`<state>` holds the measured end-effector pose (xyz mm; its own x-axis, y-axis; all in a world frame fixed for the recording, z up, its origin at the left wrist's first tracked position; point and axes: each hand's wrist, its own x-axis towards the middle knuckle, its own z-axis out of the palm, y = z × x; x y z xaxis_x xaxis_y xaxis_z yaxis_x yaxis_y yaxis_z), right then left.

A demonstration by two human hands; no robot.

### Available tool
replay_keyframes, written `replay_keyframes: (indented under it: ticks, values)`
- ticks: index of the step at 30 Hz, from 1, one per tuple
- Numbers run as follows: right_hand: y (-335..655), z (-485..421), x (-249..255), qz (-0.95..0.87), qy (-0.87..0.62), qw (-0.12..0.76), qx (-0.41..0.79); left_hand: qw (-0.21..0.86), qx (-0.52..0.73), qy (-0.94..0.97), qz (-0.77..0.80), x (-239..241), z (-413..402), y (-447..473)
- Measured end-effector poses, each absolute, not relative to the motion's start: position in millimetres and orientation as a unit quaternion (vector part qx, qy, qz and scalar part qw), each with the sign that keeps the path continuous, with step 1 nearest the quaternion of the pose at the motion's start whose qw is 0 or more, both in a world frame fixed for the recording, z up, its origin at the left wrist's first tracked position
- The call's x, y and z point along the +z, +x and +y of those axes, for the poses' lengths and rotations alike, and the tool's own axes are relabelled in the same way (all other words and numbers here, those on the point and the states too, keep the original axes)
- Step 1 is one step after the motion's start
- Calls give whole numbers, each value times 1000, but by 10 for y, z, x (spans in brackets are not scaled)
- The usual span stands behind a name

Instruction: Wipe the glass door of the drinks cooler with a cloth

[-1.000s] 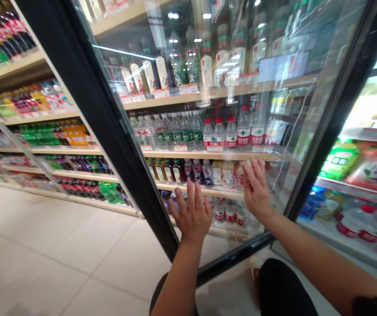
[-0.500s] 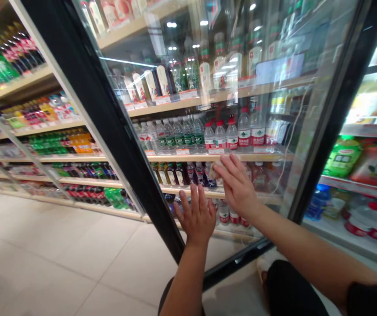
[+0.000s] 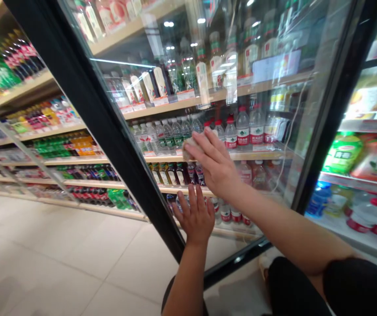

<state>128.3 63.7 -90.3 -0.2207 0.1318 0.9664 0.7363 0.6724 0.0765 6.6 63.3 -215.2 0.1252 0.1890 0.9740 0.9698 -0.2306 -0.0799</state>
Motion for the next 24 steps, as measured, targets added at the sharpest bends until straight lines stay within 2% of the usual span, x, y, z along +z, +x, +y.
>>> replay_keyframes:
  ticks: [6, 11, 13, 17, 19, 24]
  values:
    - [1473, 668, -1040, -778, -270, 498, -271, 411, -479, -632, -450, -2159, 619, 62]
    - [1948, 795, -934, -658, -323, 621, -277, 414, -483, -627, -449, -2151, 631, 65]
    - [2059, 816, -1047, -643, -329, 630, -285, 428, -477, -623, -448, -2125, 630, 68]
    - [2148, 783, -1461, -718, -309, 543, -307, 450, -466, -621, -441, -2080, 622, 67]
    - [2236, 787, -1488, -729, -314, 518, -319, 453, -466, -621, -437, -2076, 622, 68]
    - [2483, 887, -1193, -636, -343, 620, -306, 460, -466, -615, -439, -2091, 628, 76]
